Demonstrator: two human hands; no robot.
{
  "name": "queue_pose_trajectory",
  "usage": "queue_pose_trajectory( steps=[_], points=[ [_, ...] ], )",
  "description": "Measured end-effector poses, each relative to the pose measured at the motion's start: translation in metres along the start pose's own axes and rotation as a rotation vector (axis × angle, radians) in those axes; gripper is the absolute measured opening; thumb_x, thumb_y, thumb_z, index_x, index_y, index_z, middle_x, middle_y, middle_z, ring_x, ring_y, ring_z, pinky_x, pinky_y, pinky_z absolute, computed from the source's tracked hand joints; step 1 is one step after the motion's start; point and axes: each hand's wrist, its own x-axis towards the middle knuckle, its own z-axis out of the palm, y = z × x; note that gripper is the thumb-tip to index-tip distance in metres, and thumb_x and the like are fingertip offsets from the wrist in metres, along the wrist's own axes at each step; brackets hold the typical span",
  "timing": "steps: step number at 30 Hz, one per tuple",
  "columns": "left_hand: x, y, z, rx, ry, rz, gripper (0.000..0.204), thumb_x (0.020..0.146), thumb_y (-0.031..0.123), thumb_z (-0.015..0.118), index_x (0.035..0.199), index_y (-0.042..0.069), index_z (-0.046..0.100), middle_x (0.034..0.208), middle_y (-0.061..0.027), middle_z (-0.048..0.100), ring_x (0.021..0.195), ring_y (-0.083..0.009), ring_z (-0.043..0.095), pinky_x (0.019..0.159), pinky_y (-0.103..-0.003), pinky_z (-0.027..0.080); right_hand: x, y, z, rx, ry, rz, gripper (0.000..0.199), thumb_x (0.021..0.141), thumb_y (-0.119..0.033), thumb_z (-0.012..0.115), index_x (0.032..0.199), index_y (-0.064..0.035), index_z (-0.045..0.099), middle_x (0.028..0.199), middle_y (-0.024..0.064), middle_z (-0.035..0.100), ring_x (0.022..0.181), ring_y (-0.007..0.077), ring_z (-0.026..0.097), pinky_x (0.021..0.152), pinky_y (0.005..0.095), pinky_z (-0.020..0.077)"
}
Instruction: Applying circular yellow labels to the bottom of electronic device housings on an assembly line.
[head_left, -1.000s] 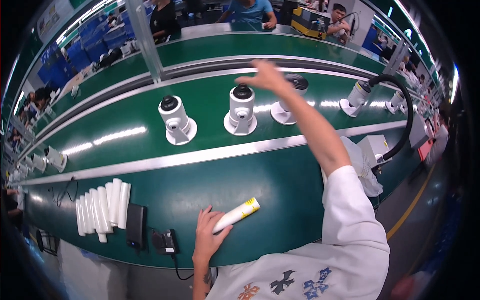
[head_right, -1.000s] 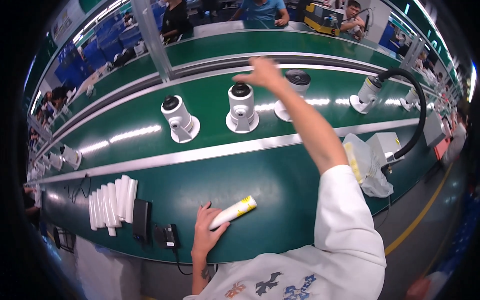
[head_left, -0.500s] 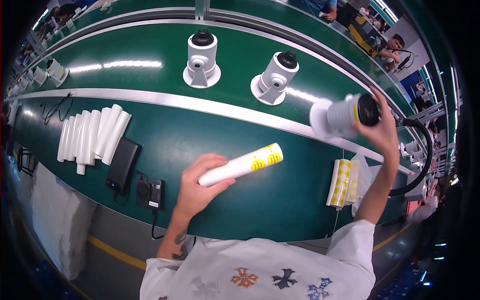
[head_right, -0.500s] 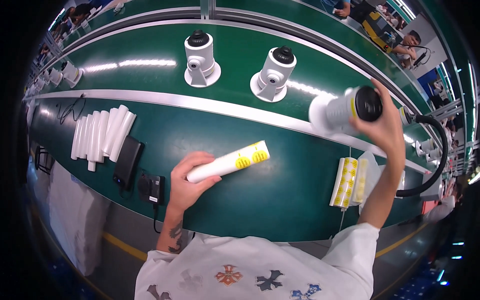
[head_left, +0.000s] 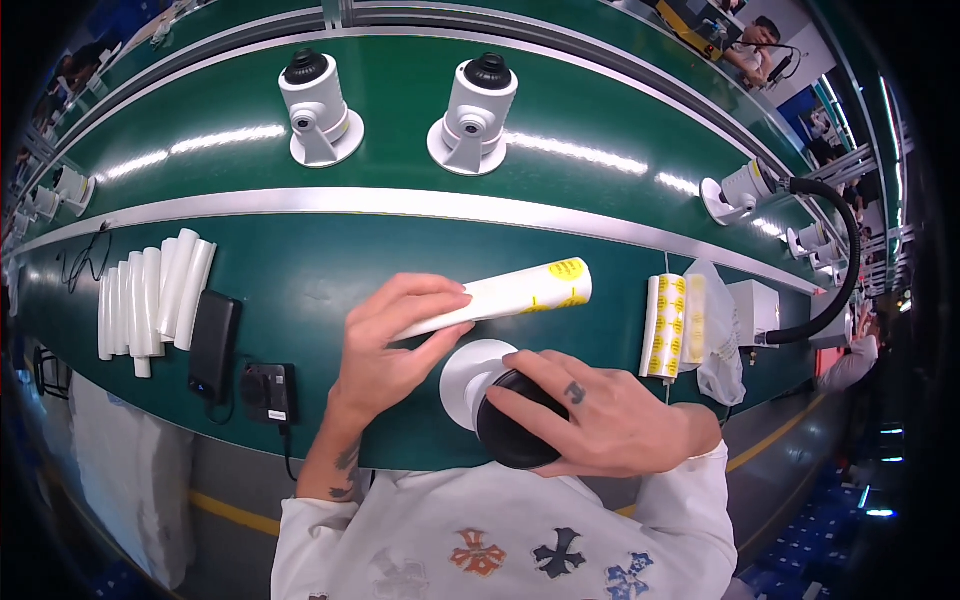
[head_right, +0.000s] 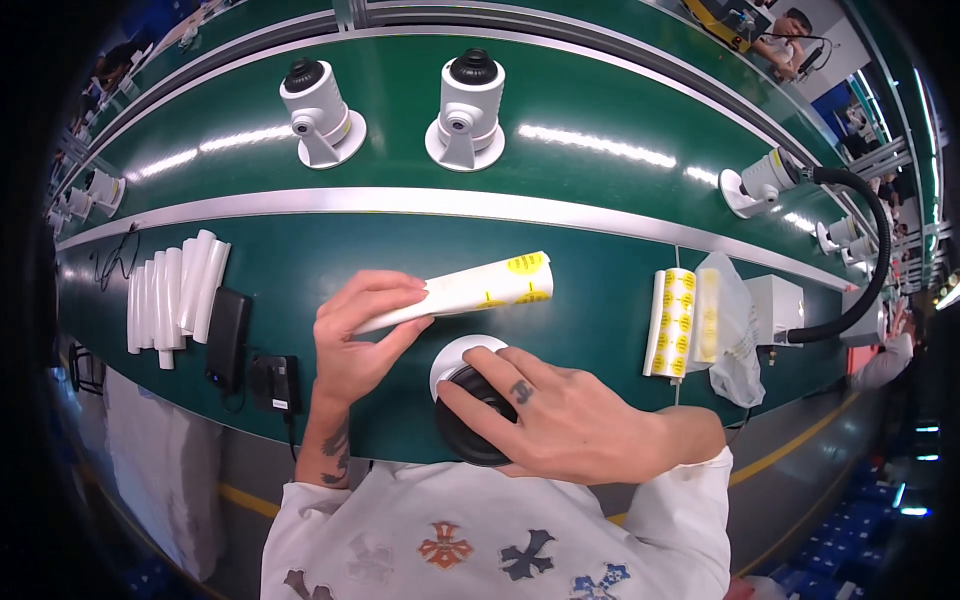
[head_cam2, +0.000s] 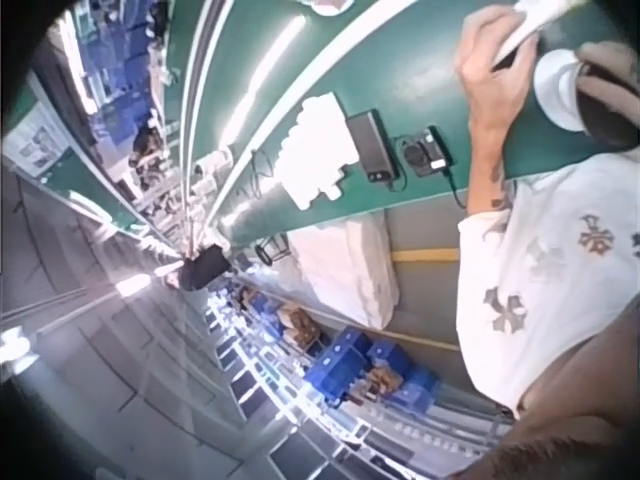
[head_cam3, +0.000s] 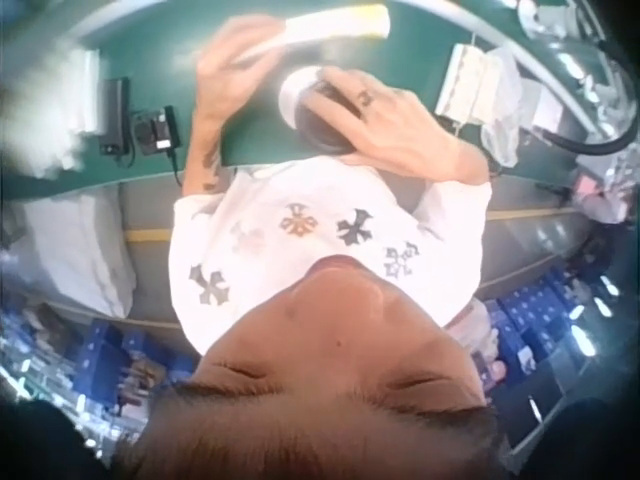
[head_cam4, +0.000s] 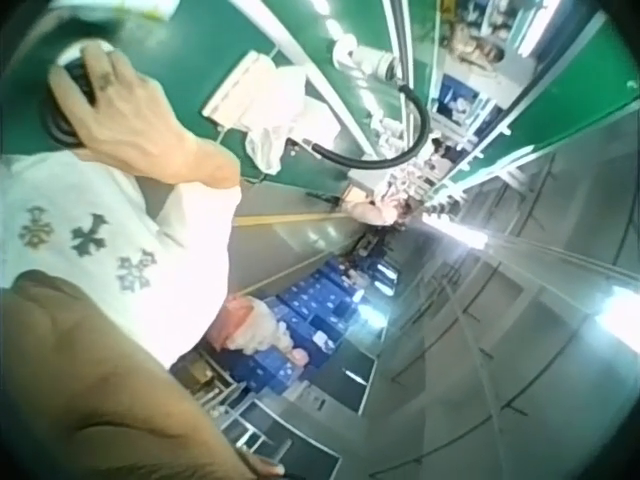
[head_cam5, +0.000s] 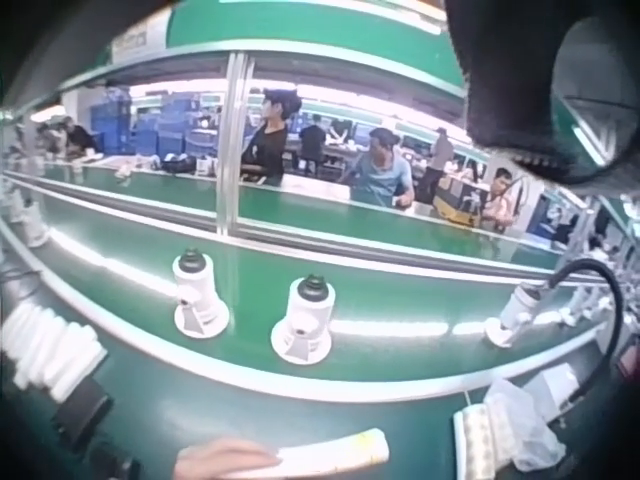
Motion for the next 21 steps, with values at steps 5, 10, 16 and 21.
queue_pose_trajectory(
  steps=[5,10,16,21],
  points=[
    [-0.001,0.005,0.000,0.020,-0.022,0.030,0.029,0.070,-0.003,0.077,0.098,0.004,0.072,0.099,-0.0090,0.067,0.086,-0.0223,0.067,0.072,-0.031,0.054,-0.008,0.009,-0.003,0.086,0.316,-0.065,0.060,0.068,-0.026,0.081,0.120,-0.0055,0.059,0.109,0.0134,0.055,0.096,0.0309,0.059,0.065,0.0365,0.0543],
    [0.004,0.011,0.004,0.013,-0.091,0.060,0.030,0.070,-0.002,0.078,0.099,0.005,0.072,0.099,-0.0085,0.067,0.084,-0.0225,0.067,0.071,-0.032,0.054,-0.001,0.035,-0.018,-0.270,0.565,0.087,0.034,0.072,-0.014,0.077,0.103,-0.0075,0.066,0.093,0.0058,0.058,0.085,0.0226,0.058,0.064,0.0345,0.0470],
    [0.006,0.022,0.012,0.061,-0.111,0.061,0.028,0.071,0.000,0.077,0.098,0.005,0.072,0.097,-0.0080,0.067,0.080,-0.0231,0.067,0.066,-0.031,0.054,-0.008,0.049,-0.018,-0.360,0.448,0.003,0.023,0.070,-0.007,0.072,0.092,-0.0069,0.065,0.086,0.0039,0.056,0.077,0.0208,0.056,0.064,0.0320,0.0433],
    [0.004,0.023,0.015,0.082,-0.125,0.032,0.028,0.072,0.003,0.078,0.099,0.005,0.071,0.094,-0.0069,0.067,0.077,-0.0216,0.067,0.063,-0.030,0.054,-0.008,0.047,-0.013,-0.433,0.410,0.014,0.022,0.068,-0.007,0.069,0.090,-0.0057,0.064,0.087,0.0044,0.057,0.076,0.0203,0.057,0.063,0.0319,0.0443]
  ],
)
